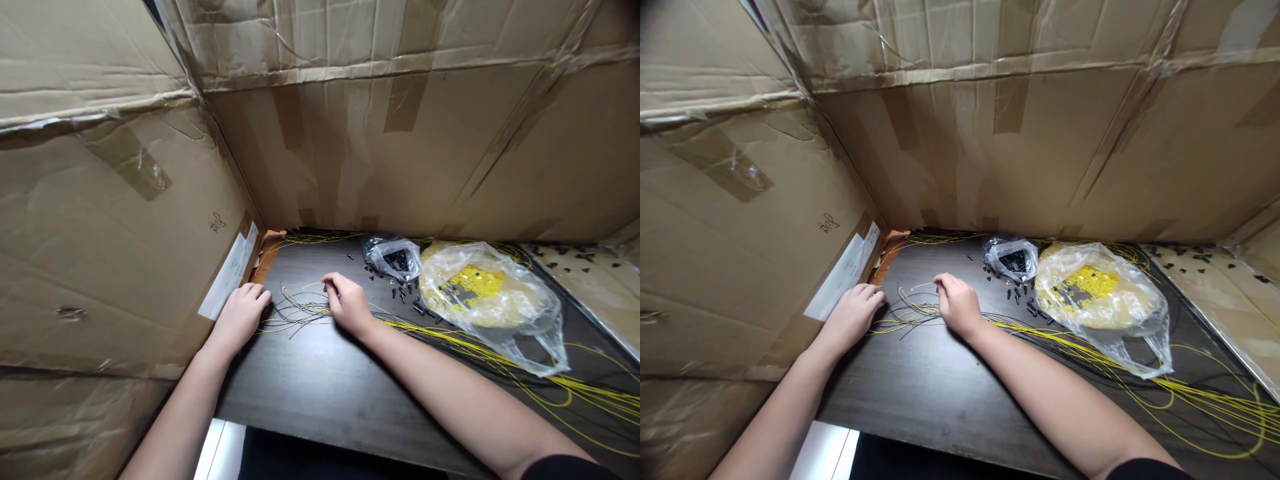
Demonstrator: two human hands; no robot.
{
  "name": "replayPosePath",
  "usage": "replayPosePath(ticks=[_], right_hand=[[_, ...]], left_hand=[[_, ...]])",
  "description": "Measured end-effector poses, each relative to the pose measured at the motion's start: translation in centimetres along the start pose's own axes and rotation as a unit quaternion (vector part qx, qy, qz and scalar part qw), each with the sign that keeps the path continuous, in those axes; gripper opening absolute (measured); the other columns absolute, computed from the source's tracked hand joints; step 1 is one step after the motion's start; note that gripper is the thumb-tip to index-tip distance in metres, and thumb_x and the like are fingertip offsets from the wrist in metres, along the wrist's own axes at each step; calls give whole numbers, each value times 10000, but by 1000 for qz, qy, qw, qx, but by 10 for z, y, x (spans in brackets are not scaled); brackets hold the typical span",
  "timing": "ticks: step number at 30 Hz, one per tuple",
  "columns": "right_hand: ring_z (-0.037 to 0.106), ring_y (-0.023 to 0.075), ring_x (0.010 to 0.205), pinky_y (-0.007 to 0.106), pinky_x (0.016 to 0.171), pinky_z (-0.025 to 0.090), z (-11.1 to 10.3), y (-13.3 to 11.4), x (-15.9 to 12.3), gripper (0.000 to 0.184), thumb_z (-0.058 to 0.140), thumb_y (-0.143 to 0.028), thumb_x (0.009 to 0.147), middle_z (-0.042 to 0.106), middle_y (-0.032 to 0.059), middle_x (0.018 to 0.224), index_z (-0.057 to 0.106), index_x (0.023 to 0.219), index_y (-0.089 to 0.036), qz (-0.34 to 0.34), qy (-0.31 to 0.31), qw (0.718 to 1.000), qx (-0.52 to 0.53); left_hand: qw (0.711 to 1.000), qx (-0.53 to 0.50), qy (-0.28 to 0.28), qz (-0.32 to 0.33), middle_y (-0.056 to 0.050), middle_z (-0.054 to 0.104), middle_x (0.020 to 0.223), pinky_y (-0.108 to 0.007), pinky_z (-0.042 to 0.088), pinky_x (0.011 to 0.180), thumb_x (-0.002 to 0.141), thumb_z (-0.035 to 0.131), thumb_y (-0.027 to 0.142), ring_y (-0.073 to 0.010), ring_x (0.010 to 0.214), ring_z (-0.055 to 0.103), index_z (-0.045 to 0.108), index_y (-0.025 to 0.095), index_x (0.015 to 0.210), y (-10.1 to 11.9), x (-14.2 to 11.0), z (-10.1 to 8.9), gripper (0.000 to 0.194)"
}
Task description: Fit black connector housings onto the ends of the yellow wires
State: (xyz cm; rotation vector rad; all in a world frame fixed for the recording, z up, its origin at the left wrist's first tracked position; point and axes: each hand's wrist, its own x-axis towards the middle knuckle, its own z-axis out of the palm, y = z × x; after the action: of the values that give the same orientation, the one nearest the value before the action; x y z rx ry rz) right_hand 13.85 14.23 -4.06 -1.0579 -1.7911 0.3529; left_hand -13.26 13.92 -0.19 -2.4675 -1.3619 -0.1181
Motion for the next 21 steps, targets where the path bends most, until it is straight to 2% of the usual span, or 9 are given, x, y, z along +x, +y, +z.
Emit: replayPosePath(ticks=[7,14,18,21], right_hand=[[636,182,800,275,747,460,0,-1,1,194,434,-184,957,681,49,870,609,1040,-191,9,12,1000,9],[610,174,750,279,720,450,-2,-7,1,152,470,-238,966,664,47,837,605,1016,-187,5,46,999,24],[586,163,719,281,712,447,-4,-14,1,125,502,-260,960,645,36,795,603,930,-192,-9,57,998,41],[601,160,751,281,740,464,-4,-22,1,133,518,-262,957,657,36,810,613,894,-194,-34,35,997,61]], left_hand=[[998,-44,51,-8,-119,646,956,-401,423,839,909,463,90,-283,991,566,603,162,903,2,0,-5,158],[989,-58,136,-10,-75,679,871,-401,412,851,949,456,130,-254,897,576,616,165,968,10,4,-29,165],[976,-145,160,-39,-69,685,940,-373,432,864,969,501,225,-219,908,593,626,184,1073,21,4,-45,167],[959,-228,153,-66,-58,686,1029,-342,452,878,969,517,264,-196,955,615,610,200,1111,27,2,-52,182]])
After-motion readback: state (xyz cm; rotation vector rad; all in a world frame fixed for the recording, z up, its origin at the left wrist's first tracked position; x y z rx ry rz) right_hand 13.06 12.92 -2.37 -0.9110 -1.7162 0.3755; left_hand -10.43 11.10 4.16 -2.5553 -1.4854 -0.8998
